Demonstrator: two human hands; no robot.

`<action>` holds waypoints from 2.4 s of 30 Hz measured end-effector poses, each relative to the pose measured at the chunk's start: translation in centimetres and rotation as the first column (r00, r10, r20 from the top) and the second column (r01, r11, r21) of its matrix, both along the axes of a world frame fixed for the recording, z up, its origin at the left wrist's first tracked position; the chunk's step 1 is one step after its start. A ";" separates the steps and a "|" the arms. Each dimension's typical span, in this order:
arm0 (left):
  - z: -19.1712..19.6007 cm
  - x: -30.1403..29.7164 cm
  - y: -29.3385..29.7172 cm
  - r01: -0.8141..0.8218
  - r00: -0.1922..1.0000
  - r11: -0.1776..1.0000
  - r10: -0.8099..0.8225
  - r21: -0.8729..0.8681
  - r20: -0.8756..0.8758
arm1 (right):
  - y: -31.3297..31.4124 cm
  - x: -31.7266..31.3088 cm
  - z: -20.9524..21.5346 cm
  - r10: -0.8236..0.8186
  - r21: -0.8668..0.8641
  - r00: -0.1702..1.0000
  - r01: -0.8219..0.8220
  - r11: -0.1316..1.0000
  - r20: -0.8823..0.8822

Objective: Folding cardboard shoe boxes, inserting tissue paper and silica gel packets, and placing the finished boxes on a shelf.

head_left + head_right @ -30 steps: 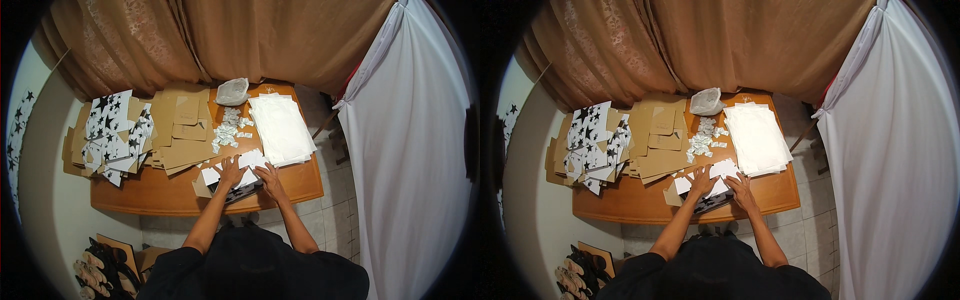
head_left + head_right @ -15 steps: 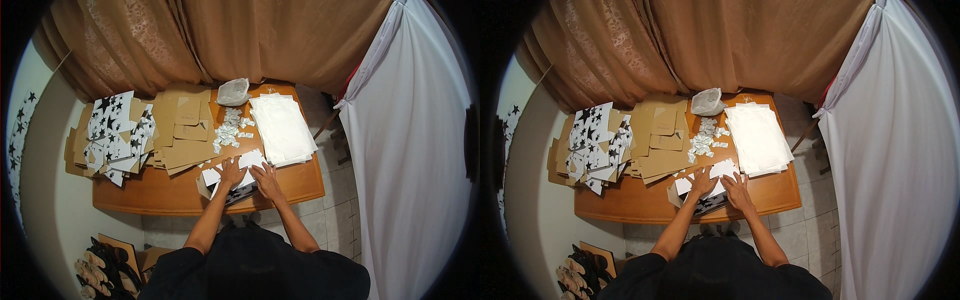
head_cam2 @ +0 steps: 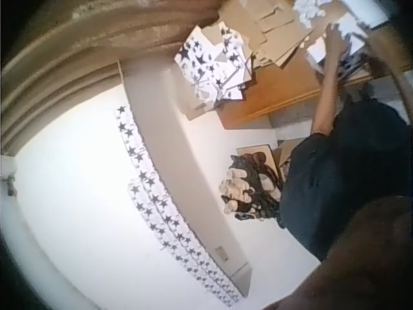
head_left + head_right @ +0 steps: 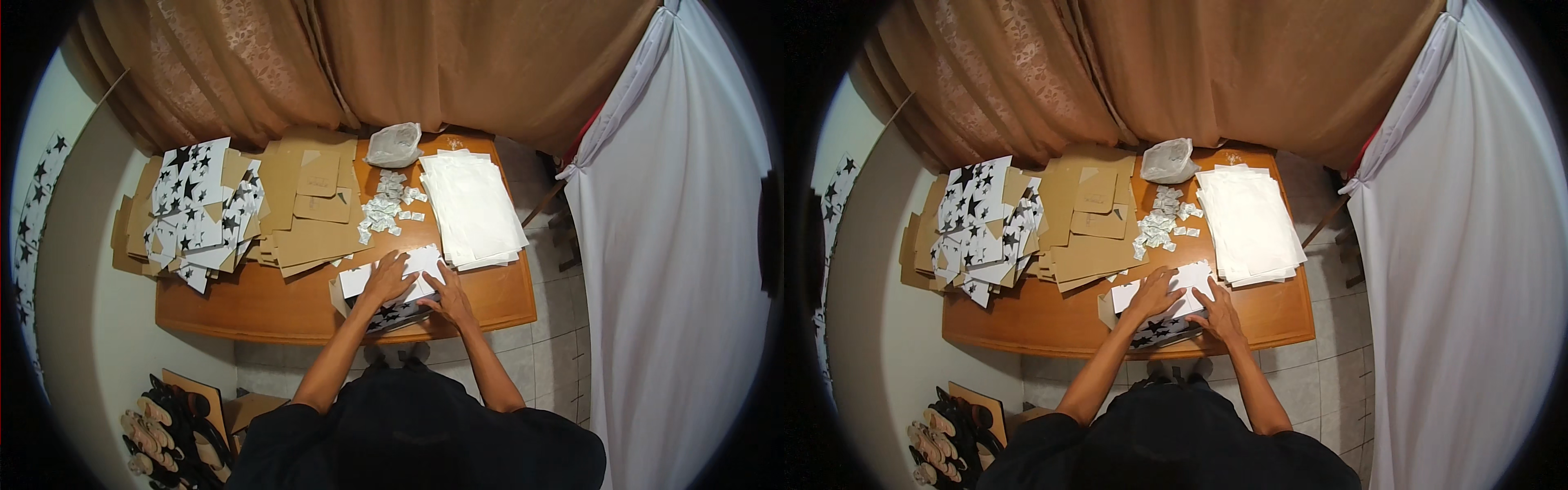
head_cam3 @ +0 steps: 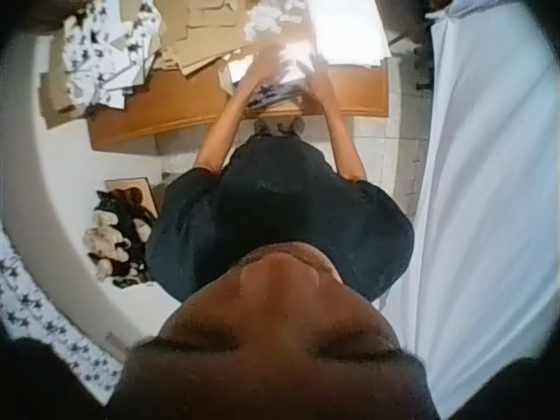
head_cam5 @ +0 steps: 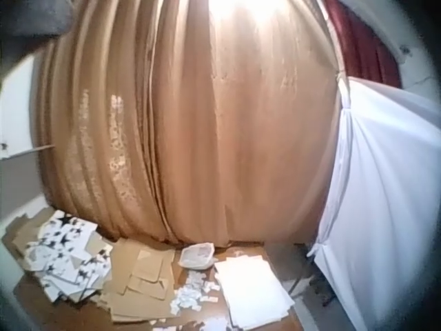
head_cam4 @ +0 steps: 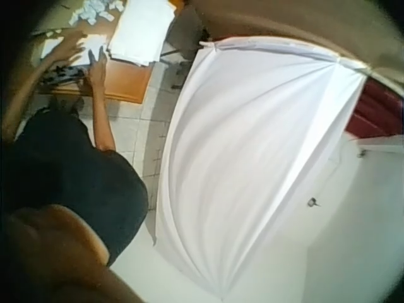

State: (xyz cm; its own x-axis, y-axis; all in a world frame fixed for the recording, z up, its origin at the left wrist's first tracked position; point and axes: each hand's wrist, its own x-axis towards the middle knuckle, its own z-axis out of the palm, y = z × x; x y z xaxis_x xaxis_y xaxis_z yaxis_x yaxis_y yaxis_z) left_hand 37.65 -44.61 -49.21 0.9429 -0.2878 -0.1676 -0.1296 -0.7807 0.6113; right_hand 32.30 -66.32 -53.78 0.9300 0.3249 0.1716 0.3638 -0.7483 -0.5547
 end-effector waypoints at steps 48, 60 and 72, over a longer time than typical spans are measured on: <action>-2.4 -10.0 7.8 -0.012 0.860 0.998 0.042 -0.062 0.509 | 10.3 2.7 1.5 0.163 -0.152 0.987 -0.161 0.975 0.000; -2.6 -10.5 7.8 -0.013 0.859 1.000 0.018 -0.013 0.511 | 12.4 4.6 -0.2 0.297 0.049 0.954 -0.299 0.953 0.049; -2.1 -10.5 7.6 0.001 0.884 0.999 -0.020 0.041 0.466 | 10.2 5.3 2.2 0.375 0.025 0.924 -0.374 0.927 -0.078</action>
State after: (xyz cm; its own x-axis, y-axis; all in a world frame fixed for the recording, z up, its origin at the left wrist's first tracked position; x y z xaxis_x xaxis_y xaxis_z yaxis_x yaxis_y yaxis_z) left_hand 27.17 -36.99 -51.32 0.9120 -0.3001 0.2796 -0.4004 -0.7994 0.4479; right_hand 37.58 -56.07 -51.59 0.7517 0.6510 0.1060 0.5705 -0.5610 -0.5999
